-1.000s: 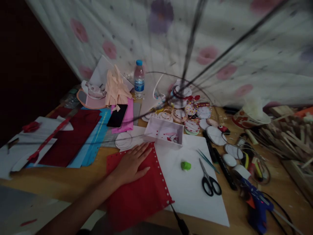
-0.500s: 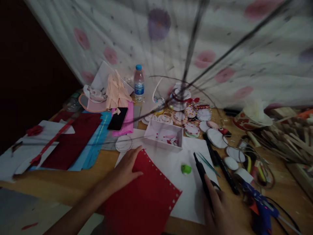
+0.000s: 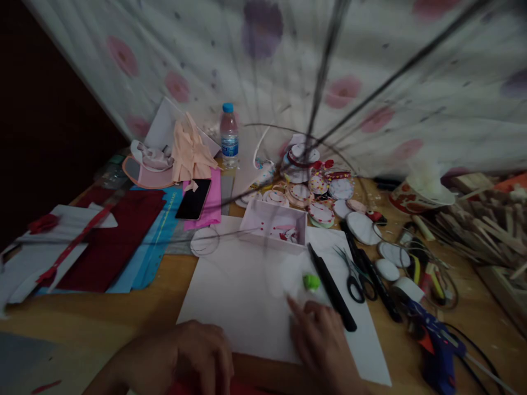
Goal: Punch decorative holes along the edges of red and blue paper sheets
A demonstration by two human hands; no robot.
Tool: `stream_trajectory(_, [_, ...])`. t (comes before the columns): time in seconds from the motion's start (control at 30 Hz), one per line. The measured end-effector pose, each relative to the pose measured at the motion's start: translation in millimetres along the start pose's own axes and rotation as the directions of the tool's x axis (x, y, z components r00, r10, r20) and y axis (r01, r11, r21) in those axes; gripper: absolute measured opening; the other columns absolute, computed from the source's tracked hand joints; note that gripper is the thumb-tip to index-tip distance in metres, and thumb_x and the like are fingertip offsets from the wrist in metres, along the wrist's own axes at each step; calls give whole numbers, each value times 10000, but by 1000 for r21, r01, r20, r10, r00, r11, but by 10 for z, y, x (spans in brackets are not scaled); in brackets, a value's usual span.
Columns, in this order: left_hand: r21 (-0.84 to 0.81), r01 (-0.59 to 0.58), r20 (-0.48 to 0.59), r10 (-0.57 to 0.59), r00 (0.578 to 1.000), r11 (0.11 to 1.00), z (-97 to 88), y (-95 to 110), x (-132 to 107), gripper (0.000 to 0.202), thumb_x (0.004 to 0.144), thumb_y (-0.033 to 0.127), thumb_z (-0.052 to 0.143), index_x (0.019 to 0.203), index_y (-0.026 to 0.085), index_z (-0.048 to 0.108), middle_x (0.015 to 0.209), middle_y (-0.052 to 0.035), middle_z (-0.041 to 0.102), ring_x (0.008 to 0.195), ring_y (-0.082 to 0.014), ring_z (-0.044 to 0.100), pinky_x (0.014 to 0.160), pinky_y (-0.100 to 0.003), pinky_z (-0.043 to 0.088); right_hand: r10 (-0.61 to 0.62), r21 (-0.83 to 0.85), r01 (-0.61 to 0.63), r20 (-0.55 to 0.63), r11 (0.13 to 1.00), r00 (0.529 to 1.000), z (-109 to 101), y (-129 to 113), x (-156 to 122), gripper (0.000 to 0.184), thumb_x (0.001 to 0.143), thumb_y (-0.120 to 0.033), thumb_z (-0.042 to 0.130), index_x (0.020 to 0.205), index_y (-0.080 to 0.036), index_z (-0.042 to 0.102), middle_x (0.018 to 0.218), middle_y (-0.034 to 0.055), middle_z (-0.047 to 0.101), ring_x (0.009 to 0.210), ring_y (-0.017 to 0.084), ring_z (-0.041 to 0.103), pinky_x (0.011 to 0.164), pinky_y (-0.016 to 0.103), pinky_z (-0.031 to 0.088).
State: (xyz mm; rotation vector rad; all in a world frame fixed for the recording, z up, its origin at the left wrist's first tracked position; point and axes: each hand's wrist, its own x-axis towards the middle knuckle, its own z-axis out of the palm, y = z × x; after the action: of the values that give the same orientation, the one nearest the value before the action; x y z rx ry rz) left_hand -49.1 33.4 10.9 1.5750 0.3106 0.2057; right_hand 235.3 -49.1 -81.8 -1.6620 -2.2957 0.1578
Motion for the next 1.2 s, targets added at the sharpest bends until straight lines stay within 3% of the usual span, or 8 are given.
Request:
stream_trajectory(0.2, [-113,148,-126,-162,979,982,33,-181,-64,411,876,535,494,764,221,735,870,-71,740,856,-219,662,803,-309,504,-96,143,67,208,987,973,32,-195,157,517,841,-95,518,1334,-245,470,959,79,562,872,244,512,783,422,424])
stream_trajectory(0.27, [-123,312,-382,-335,861,942,30,-172,-48,269,828,459,607,804,215,718,842,-37,738,808,-203,661,752,-291,511,-100,209,59,191,976,976,22,-184,183,491,831,-82,524,1292,-251,512,959,84,557,870,248,505,770,424,420])
stream_trajectory(0.37, [-212,429,-683,-447,577,878,-57,-111,27,218,824,386,617,948,220,685,933,-14,734,844,-201,659,730,-283,515,-85,307,32,162,951,983,13,-142,176,439,831,-73,521,1225,-264,555,951,85,554,856,254,499,750,434,417])
stream_trajectory(0.4, [-210,429,-714,-437,547,879,-109,-82,60,228,831,377,603,977,219,678,971,-19,731,866,-205,660,736,-287,516,-70,353,10,156,935,985,7,-120,169,395,843,-74,503,1183,-263,573,958,84,552,869,256,500,761,439,416])
stream_trajectory(0.63, [88,494,-621,-340,706,865,-387,25,368,177,772,338,645,801,171,694,799,-11,723,779,-200,653,676,-264,488,223,826,-226,125,517,967,-235,26,355,123,939,-244,437,990,-246,548,898,28,550,835,179,545,738,295,443])
stream_trajectory(0.77, [41,471,-469,-399,788,881,-300,-40,570,200,762,331,644,846,159,700,764,1,702,721,-182,627,622,-243,439,131,892,-319,291,321,948,-362,-141,674,192,853,-325,586,1003,-207,563,757,-14,532,679,140,501,611,248,399])
stream_trajectory(0.93, [-6,466,-405,-429,808,885,-227,-117,631,216,697,348,711,658,142,657,571,56,540,559,-118,485,491,-208,297,120,889,-396,378,229,918,-322,-284,862,289,818,-388,623,657,-182,499,566,-65,398,522,86,335,474,220,250])
stream_trajectory(1.2, [-118,457,-280,-471,837,882,-283,-148,600,281,677,416,723,643,151,634,558,55,520,500,-96,455,468,-194,311,40,872,-481,480,86,877,-308,-232,788,332,839,-486,566,713,-199,453,526,-91,403,415,54,309,386,180,238])
